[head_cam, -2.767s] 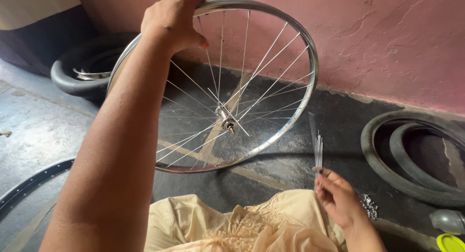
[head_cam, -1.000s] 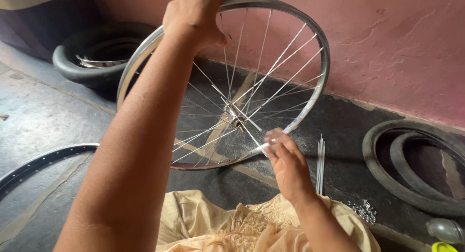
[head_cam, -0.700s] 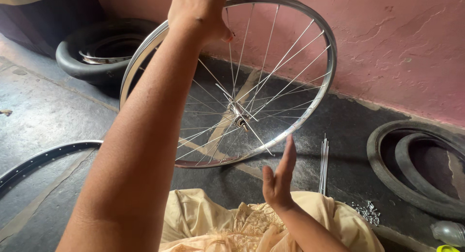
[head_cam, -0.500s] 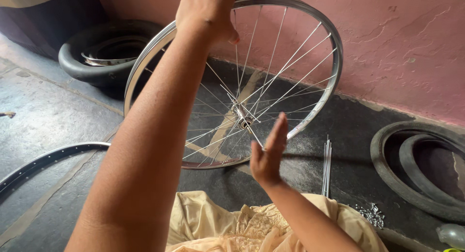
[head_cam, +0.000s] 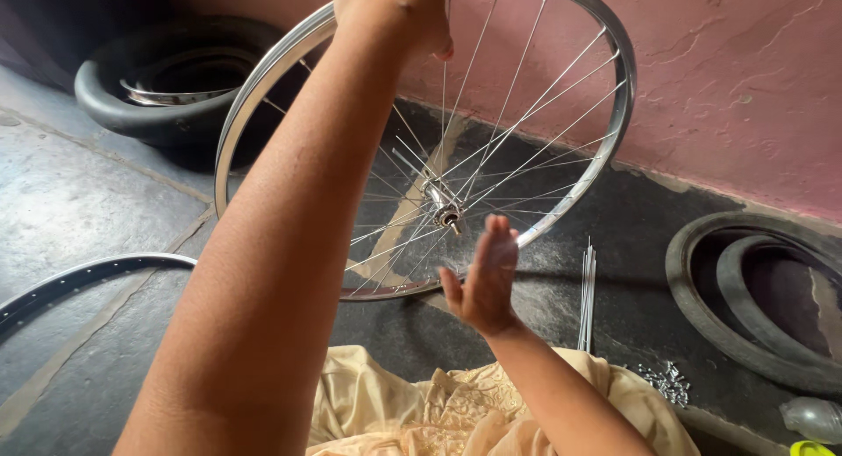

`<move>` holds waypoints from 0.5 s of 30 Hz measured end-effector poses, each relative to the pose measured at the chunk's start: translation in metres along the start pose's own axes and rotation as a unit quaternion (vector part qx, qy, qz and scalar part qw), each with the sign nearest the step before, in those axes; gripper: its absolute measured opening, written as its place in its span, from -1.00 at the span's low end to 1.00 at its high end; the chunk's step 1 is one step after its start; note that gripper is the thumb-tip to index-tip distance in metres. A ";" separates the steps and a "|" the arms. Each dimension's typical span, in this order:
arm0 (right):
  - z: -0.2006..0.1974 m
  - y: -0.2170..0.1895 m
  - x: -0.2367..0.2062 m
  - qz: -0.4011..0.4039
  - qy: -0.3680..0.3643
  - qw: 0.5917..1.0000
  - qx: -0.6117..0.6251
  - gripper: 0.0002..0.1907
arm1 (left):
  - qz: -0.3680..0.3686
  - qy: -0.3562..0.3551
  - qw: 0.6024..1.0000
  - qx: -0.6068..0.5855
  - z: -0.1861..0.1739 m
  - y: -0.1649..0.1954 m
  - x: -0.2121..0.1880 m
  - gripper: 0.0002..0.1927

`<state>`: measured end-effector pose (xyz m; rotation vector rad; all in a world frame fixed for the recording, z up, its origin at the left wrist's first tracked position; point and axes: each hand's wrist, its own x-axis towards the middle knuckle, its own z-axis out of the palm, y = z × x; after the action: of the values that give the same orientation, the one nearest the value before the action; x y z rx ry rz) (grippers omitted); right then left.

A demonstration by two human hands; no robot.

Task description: The person inserts bicycle spokes into the hub and rim of a wheel, threading them through the holes and securing them with nuts. The person works methodically, rotating the wheel to access different spoke holes and tightening each spoke by hand.

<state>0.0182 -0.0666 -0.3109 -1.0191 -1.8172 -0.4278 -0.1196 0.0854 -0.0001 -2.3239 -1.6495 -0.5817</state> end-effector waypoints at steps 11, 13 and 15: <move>-0.008 0.075 -0.030 0.052 -0.031 0.996 -0.067 -0.37 | 0.001 -0.016 1.000 0.009 0.002 0.006 0.006 -0.44; -0.027 0.114 -0.062 0.167 -0.108 0.977 -0.081 -0.41 | -0.002 -0.021 1.000 0.008 0.003 0.006 0.005 -0.44; -0.045 0.151 -0.095 0.334 -0.190 0.918 -0.101 -0.42 | -0.011 -0.026 1.000 0.013 0.002 0.008 0.006 -0.43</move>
<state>0.1814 -0.0515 -0.3941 -1.8816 -1.6291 0.0144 -0.1103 0.0892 0.0011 -2.3242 -1.6977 -0.5051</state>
